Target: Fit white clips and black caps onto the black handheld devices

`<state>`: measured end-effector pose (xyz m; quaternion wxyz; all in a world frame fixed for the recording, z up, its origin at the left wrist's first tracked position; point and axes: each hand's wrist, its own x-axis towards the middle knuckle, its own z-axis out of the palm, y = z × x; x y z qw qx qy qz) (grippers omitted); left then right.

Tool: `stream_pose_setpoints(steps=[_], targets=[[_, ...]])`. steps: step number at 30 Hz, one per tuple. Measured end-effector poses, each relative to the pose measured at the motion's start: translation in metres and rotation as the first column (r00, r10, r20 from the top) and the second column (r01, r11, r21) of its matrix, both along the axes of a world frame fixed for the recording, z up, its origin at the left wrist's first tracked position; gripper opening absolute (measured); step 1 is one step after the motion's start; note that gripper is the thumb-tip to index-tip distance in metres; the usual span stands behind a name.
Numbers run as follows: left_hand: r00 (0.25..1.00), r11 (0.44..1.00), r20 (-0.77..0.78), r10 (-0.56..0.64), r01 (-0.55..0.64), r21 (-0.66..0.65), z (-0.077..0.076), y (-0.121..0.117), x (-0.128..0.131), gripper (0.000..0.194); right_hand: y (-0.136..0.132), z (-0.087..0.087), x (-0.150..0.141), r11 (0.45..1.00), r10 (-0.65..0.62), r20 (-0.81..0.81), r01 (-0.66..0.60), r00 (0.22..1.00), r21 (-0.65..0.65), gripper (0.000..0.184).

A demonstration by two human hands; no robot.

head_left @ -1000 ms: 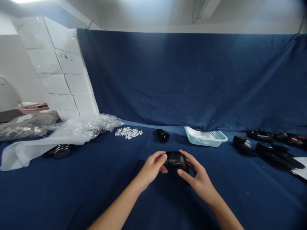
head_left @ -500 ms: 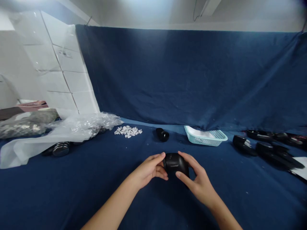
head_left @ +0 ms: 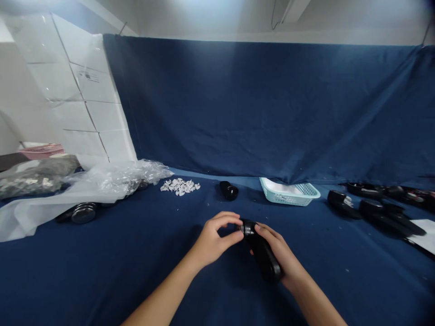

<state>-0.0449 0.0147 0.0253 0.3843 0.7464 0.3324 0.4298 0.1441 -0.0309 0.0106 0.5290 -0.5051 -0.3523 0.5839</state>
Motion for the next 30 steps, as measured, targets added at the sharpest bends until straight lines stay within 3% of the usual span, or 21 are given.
stream_pose_setpoints(steps=[3,6,8,10,15,17,20,24,26,28,30], targets=[[0.988,0.961,-0.010,0.151,-0.150,-0.233,-0.009,0.007,0.002,0.039,0.001,0.001,-0.001,1.000,0.009,0.042,-0.009,0.999,0.020,0.046],[0.996,0.918,-0.059,0.070,-0.087,-0.387,-0.014,0.010,0.001,0.045,0.001,0.002,-0.002,0.998,-0.014,0.098,0.008,0.995,0.060,0.050],[1.000,0.925,-0.013,0.000,-0.005,-0.381,-0.013,0.010,-0.001,0.047,0.001,0.003,-0.002,0.997,-0.028,0.120,0.020,0.992,0.068,0.051],[0.997,0.924,0.065,-0.033,0.055,-0.378,-0.010,0.009,-0.002,0.063,0.001,0.004,-0.001,0.997,-0.050,0.124,0.042,0.991,0.063,0.051],[0.998,0.865,0.040,0.054,-0.027,-0.500,-0.007,0.008,0.001,0.050,0.002,0.000,0.000,0.995,-0.049,0.141,0.037,0.989,0.090,0.053],[0.998,0.883,0.058,-0.005,0.032,-0.469,-0.007,0.008,0.001,0.050,0.004,-0.003,0.000,0.993,-0.063,0.165,0.046,0.984,0.106,0.054],[0.989,0.891,0.140,-0.054,0.111,-0.441,-0.006,0.008,-0.001,0.066,0.006,-0.006,0.002,0.990,-0.101,0.202,0.079,0.974,0.114,0.055],[0.994,0.794,0.108,0.026,0.045,-0.606,-0.006,0.007,-0.001,0.063,0.005,-0.007,0.001,0.990,-0.078,0.232,0.047,0.970,0.136,0.054],[0.993,0.835,0.120,0.002,0.064,-0.546,-0.007,0.008,-0.001,0.069,0.005,-0.006,0.000,0.989,-0.073,0.257,0.038,0.964,0.141,0.054],[0.985,0.882,0.163,-0.059,0.128,-0.453,-0.010,0.008,-0.001,0.091,0.005,-0.005,-0.001,0.990,-0.074,0.252,0.041,0.965,0.134,0.055],[0.982,0.877,0.178,-0.062,0.138,-0.460,-0.012,0.009,-0.001,0.094,0.005,-0.005,-0.002,0.990,-0.075,0.218,0.047,0.973,0.131,0.056]])
